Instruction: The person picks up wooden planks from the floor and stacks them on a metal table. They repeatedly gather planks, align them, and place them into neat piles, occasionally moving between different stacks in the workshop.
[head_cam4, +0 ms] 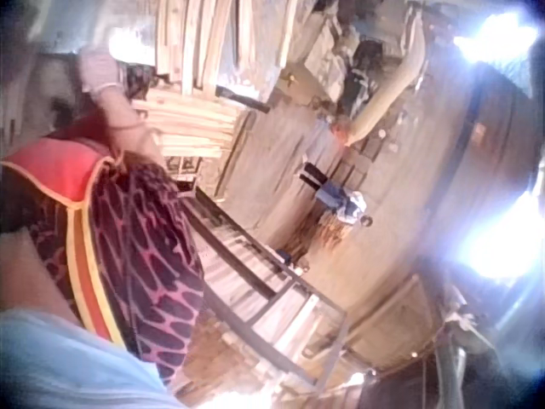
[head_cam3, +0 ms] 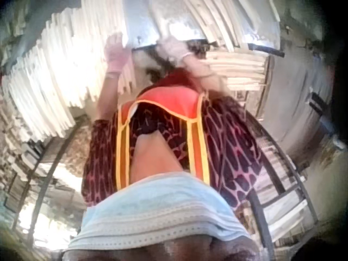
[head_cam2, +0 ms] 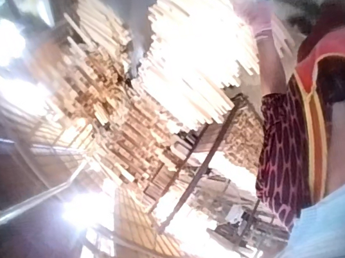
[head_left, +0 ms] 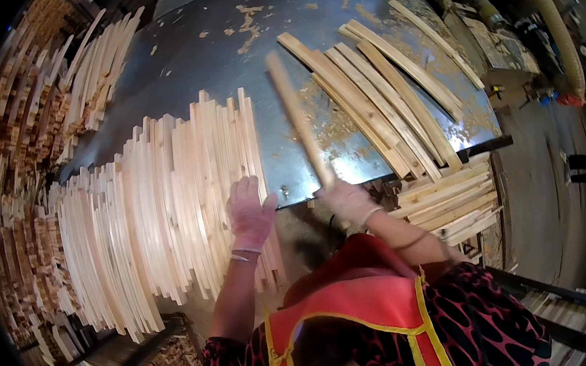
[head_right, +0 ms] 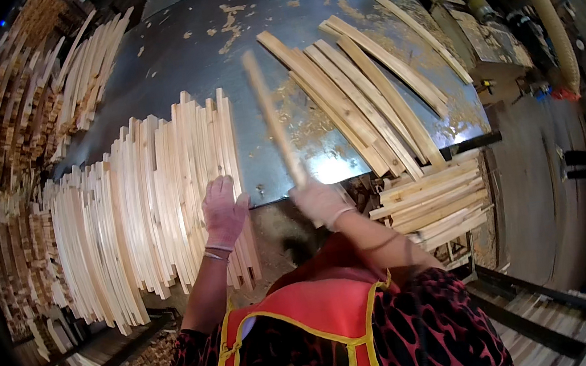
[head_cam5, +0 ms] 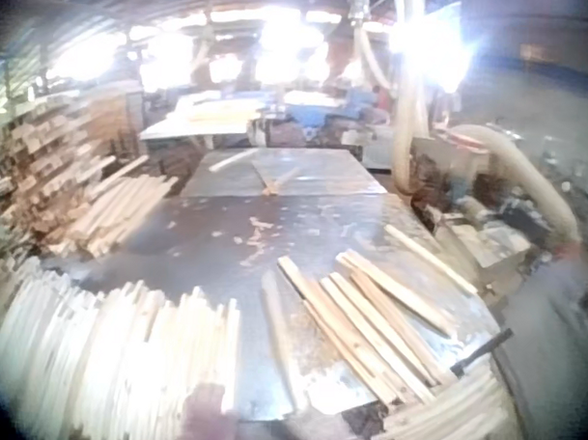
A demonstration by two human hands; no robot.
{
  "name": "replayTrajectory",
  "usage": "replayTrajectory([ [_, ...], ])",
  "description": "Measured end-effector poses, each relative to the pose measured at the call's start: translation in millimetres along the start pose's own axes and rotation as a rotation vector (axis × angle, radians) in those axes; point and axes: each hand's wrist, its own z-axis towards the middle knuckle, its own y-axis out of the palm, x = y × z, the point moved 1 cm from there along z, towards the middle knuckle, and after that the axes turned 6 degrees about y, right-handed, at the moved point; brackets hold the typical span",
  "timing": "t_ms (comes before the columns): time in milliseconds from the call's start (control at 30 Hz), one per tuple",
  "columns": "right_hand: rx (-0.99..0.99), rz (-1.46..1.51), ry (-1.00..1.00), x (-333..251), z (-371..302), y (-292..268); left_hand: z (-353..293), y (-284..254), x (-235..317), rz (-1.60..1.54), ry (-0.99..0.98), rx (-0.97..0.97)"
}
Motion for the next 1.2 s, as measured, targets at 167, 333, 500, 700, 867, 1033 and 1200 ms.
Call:
replayTrajectory([
  [167,-0.357,-0.225,-0.443,-56,-19,31,20,7,28,0.245,0.117,0.003],
  [333,0.437,0.026,0.114,36,-30,-109,18,9,28,0.282,0.003,-0.105],
  [500,0.763,-0.184,0.257,258,-49,-105,34,1,66,0.150,0.076,-0.049],
  [700,-0.104,0.588,0.288,190,-74,-159,41,27,137,-0.197,0.250,-0.126],
  [867,-0.201,0.407,-0.138,118,-84,-137,76,48,202,-1.992,-0.454,-0.326],
  [1033,0.862,-0.220,-0.116,152,1,-218,105,36,184,-2.043,-0.681,-0.245],
  [1200,0.477,0.242,0.197,180,35,-236,83,11,156,-1.917,-0.612,-0.139],
])
